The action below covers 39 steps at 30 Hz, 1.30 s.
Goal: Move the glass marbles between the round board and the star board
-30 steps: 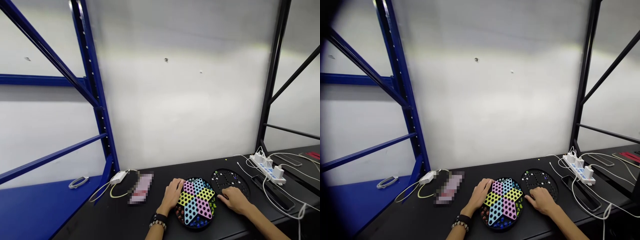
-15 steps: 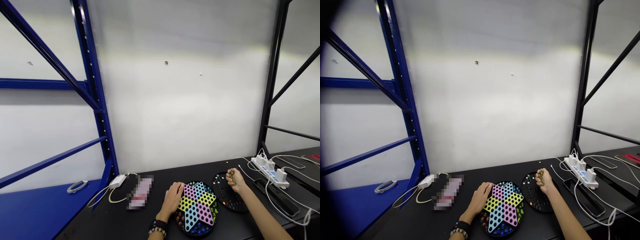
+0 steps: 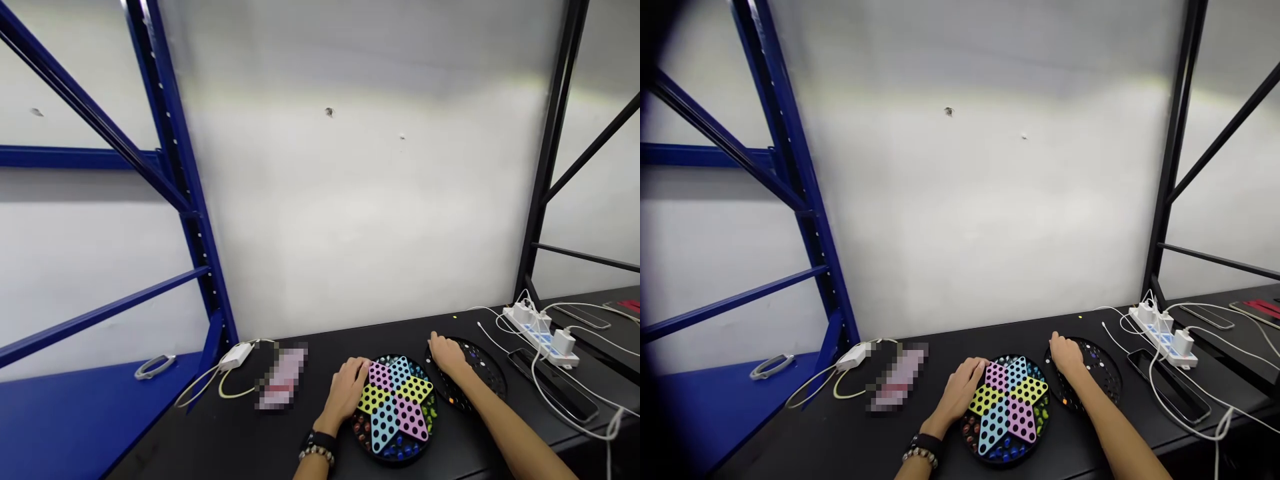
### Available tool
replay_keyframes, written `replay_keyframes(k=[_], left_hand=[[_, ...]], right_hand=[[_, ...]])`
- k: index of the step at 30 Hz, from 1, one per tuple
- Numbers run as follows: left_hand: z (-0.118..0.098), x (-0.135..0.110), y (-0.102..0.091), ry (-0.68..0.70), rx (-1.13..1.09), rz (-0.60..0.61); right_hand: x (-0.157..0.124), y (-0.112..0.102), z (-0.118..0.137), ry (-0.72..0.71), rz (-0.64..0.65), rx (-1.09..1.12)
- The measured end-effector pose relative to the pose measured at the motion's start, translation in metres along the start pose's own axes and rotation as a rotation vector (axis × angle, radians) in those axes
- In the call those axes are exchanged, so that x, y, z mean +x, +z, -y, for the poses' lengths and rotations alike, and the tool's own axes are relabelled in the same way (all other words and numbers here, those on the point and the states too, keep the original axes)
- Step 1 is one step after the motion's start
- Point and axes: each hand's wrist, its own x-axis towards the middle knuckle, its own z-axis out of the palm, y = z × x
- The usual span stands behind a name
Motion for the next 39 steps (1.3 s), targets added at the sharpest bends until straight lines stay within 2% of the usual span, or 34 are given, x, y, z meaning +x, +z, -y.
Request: replay_keyframes(k=[6, 14, 16, 18, 19, 21, 24, 27, 31, 36, 39], left_hand=[[0.002, 0.001, 0.001, -0.007, -0.016, 0.013], [0.002, 0.003, 0.002, 0.001, -0.009, 0.004], [0.002, 0.003, 0.003, 0.005, -0.005, -0.003], [0.003, 0.004, 0.004, 0.012, 0.005, -0.013], [0.004, 0.005, 0.004, 0.015, 0.012, -0.017], [0.006, 0.006, 0.005, 0.020, 0.023, -0.012], [0.008, 0.007, 0.006, 0.022, 0.021, -0.006], [0.008, 0.008, 0.007, 0.016, 0.013, -0.005], [0.006, 0.007, 0.006, 0.013, 0.005, -0.007], [0.004, 0.005, 0.005, 0.011, 0.016, -0.007], [0.004, 0.004, 0.004, 0.015, 0.022, -0.008]], right_hand=[[0.001, -0.011, -0.010, -0.051, 0.012, 0.215], [0.003, -0.049, -0.028, 0.029, -0.065, 0.810], [-0.005, -0.058, -0.033, 0.051, -0.023, 1.012], [-0.017, -0.063, -0.036, 0.096, 0.076, 1.187], [-0.024, -0.063, -0.037, 0.116, 0.141, 1.203], [-0.040, -0.061, -0.039, 0.090, 0.228, 1.016], [-0.064, -0.056, -0.039, -0.109, 0.209, 0.585], [-0.085, -0.055, -0.039, -0.224, 0.252, 0.372], [-0.098, -0.061, -0.037, -0.274, 0.311, 0.302], [-0.098, -0.069, -0.037, -0.381, 0.384, 0.304], [-0.100, -0.070, -0.042, -0.360, 0.386, 0.327]])
